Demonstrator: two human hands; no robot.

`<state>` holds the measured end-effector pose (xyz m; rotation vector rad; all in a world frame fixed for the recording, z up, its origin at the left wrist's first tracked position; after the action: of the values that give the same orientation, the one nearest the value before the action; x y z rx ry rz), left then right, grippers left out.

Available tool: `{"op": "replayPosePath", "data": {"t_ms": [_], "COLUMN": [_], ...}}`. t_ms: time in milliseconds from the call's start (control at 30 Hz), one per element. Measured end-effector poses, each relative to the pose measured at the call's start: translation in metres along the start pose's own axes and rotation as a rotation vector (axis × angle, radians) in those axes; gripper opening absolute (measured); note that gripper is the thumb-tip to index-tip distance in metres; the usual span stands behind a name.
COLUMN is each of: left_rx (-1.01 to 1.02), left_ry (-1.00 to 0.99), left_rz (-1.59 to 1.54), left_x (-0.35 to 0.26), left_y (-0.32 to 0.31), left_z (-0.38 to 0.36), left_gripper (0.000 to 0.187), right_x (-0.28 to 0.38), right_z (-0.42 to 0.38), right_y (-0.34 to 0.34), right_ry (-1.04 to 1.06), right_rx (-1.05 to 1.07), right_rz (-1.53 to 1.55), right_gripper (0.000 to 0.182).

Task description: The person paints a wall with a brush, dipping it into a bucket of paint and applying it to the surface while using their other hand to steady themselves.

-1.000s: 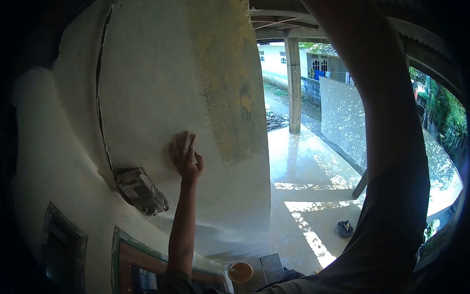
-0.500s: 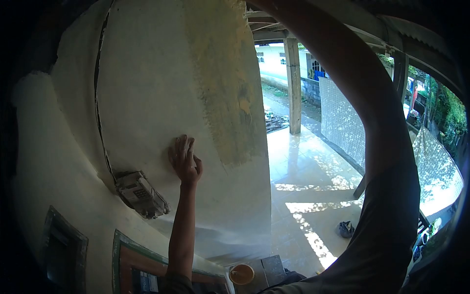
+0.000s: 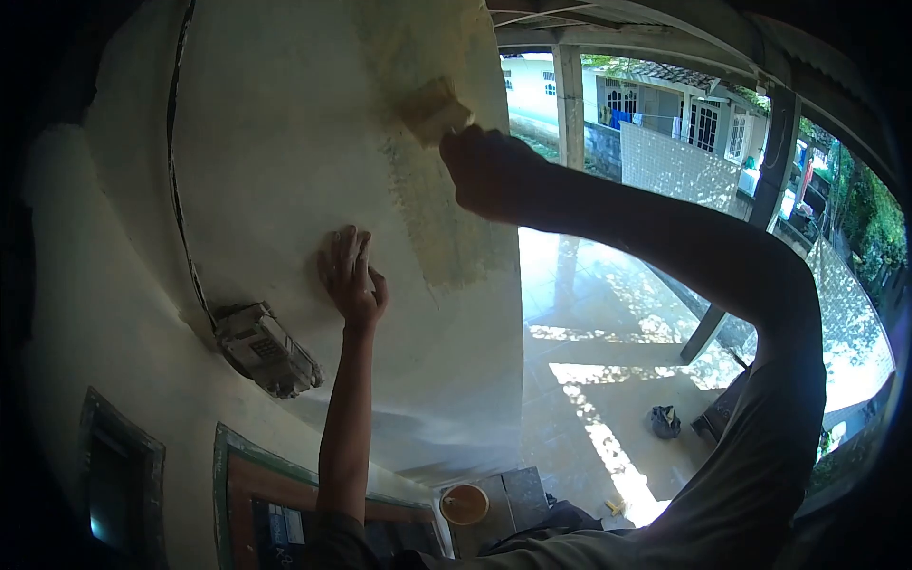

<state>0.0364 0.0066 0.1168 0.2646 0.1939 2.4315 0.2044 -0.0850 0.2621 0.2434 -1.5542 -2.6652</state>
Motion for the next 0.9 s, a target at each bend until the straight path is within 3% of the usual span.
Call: {"op": "replayPosePath", "data": {"t_ms": [67, 133, 167, 267, 400, 467, 533, 667, 733, 833, 900], "left_rx": [0.001, -0.009, -0.016, -0.021, -0.034, -0.026, -0.022, -0.015, -0.017, -0.010, 0.012], "left_ry": [0.010, 0.012, 0.005, -0.005, -0.008, -0.007, -0.006, -0.001, -0.006, -0.005, -0.010], "left_rz": [0.001, 0.003, 0.010, 0.016, -0.008, -0.007, -0.004, -0.025, -0.028, -0.024, -0.019], "left_x": [0.000, 0.001, 0.001, 0.000, 0.000, 0.001, 0.002, 0.002, 0.002, 0.003, 0.001], "left_y": [0.001, 0.001, 0.001, 0.002, 0.003, 0.003, 0.003, 0.003, 0.003, 0.001, 0.001], "left_z": [0.001, 0.000, -0.001, 0.001, 0.000, 0.000, -0.001, 0.000, -0.002, -0.002, -0.002], "left_gripper": [0.050, 0.052, 0.052, 0.053, 0.054, 0.054, 0.054, 0.055, 0.055, 0.055, 0.050], "right_x": [0.011, 0.016, 0.022, 0.037, 0.057, 0.058, 0.042, 0.030, 0.026, 0.014, -0.001], "right_z": [-0.026, -0.046, -0.054, -0.088, -0.090, -0.060, -0.022, 0.029, 0.051, 0.083, 0.111], "right_y": [-0.032, -0.067, -0.072, -0.143, -0.175, -0.158, -0.150, -0.059, -0.013, 0.075, 0.135], "right_ry": [0.142, 0.041, 0.040, -0.006, -0.030, -0.044, -0.100, -0.160, -0.117, -0.194, -0.190], "right_rx": [-0.083, 0.196, 0.196, 0.642, 0.707, 0.555, 0.560, 0.555, 0.503, 0.290, 0.180], "right_rz": [-0.057, 0.097, 0.098, 0.286, 0.319, 0.344, 0.351, 0.383, 0.358, 0.256, 0.212], "right_gripper": [0.039, 0.031, 0.031, 0.036, 0.034, 0.031, 0.024, 0.013, 0.022, 0.011, 0.020]}}
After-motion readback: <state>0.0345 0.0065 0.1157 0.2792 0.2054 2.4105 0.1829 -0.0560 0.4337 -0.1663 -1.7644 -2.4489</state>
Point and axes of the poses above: each hand's wrist, its own z-axis towards the middle knuckle, its own y-axis out of the back of the hand, x = y × z, the point moved 10 cm from there along z, towards the middle knuckle, and after that the axes turned 1 degree about -x, right-handed, at the moved point
